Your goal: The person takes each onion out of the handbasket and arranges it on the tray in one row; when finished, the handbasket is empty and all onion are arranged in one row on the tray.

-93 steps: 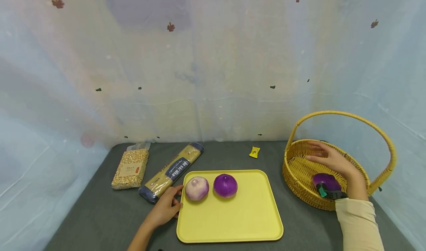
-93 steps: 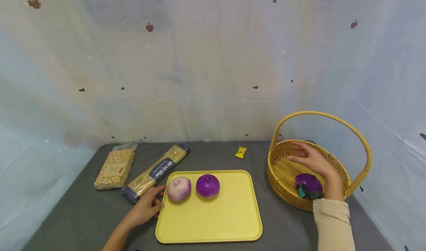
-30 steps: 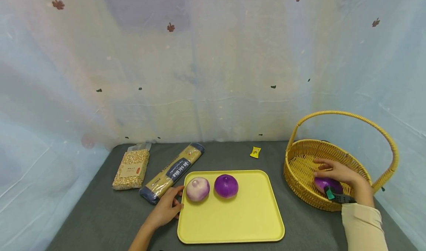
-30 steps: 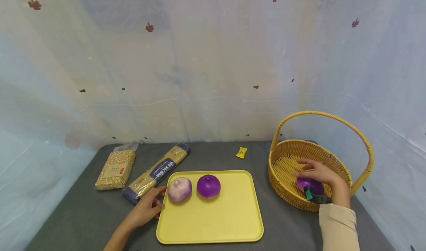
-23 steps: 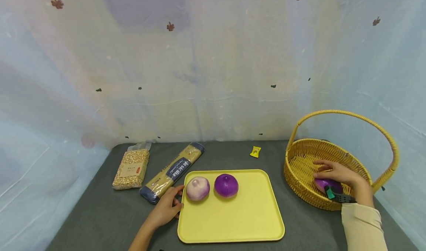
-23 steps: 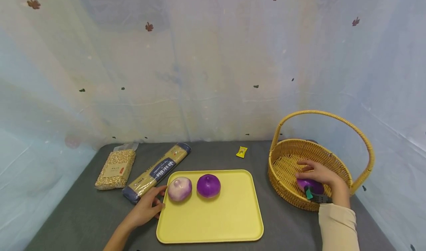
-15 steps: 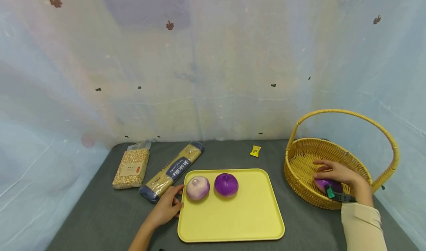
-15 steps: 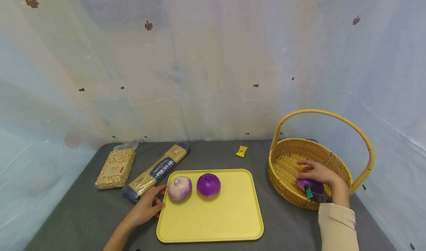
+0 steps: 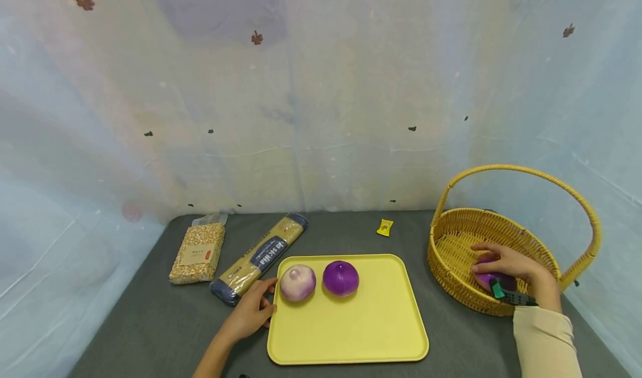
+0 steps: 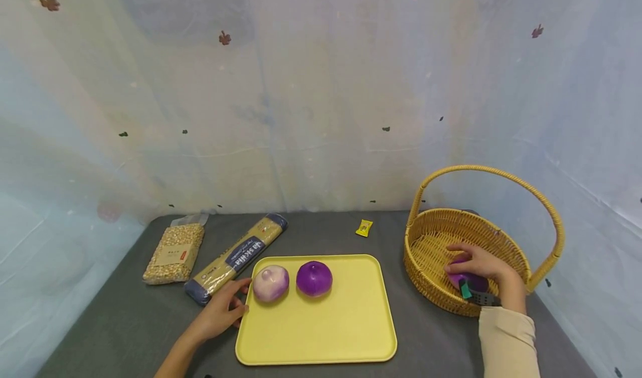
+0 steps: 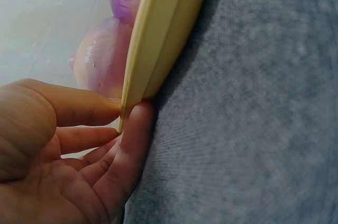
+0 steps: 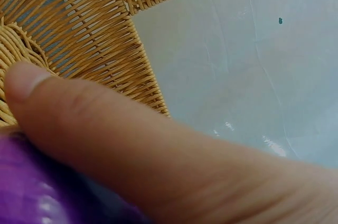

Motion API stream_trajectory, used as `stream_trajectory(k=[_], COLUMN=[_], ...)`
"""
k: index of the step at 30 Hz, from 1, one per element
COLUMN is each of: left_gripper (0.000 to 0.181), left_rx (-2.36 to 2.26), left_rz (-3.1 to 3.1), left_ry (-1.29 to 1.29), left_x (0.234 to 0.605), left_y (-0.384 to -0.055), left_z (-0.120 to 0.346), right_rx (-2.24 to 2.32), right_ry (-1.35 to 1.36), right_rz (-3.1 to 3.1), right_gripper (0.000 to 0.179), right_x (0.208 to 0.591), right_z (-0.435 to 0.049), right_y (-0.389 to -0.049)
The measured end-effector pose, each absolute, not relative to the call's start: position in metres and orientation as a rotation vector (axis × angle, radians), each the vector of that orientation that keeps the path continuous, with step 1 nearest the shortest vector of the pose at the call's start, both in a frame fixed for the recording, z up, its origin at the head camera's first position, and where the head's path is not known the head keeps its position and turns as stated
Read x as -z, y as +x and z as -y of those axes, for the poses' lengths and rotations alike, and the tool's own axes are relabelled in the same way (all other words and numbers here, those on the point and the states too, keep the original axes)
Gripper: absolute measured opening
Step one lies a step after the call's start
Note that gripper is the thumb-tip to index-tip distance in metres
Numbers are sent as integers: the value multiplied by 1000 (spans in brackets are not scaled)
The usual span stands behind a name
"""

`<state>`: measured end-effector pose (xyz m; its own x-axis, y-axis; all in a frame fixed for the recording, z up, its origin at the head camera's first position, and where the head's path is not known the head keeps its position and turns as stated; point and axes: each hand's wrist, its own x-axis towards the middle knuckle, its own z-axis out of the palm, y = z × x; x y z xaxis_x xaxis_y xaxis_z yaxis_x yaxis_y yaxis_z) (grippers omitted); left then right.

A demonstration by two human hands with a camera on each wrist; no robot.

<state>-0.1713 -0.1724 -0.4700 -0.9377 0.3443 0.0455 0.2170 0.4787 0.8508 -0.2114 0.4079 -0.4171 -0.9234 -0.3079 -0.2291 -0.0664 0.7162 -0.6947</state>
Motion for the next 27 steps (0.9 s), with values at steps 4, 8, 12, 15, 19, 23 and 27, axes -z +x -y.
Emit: stream_trajectory(k=[4,8,12,15,19,23,27], left_gripper=[55,56,56,54,53,54,55], left_rx=[-1488,-1545,-1534,-1487,-1462,-1481,-1527], left_rz=[-2567,-2524,-2534,-2572,-2595,-2573,-2526], left_ry=[495,501,500,497,494,489,496], left_x=[477,483,482,475,466,471,480], left_y=[-175,-179,-178,-174,-170,-172,-177], left_z=[175,179,178,174,171,173,177], right_rx=[1037,1055,1060,1084,1142,1168,1150], right_ry=[-298,-303,-343,-384,-415,-434,-396], right_rz=[-2591,-2573,-2561,-2530,-2472,-2464,-2514], right_gripper=[65,63,58,52,46,40,35], right_x=[419,420,419,420,421,422,421], right_z=[-409,-409,-410,-410,-412,-412,-411], right_y=[-212,-212,-212,-212,-212,-212,-210])
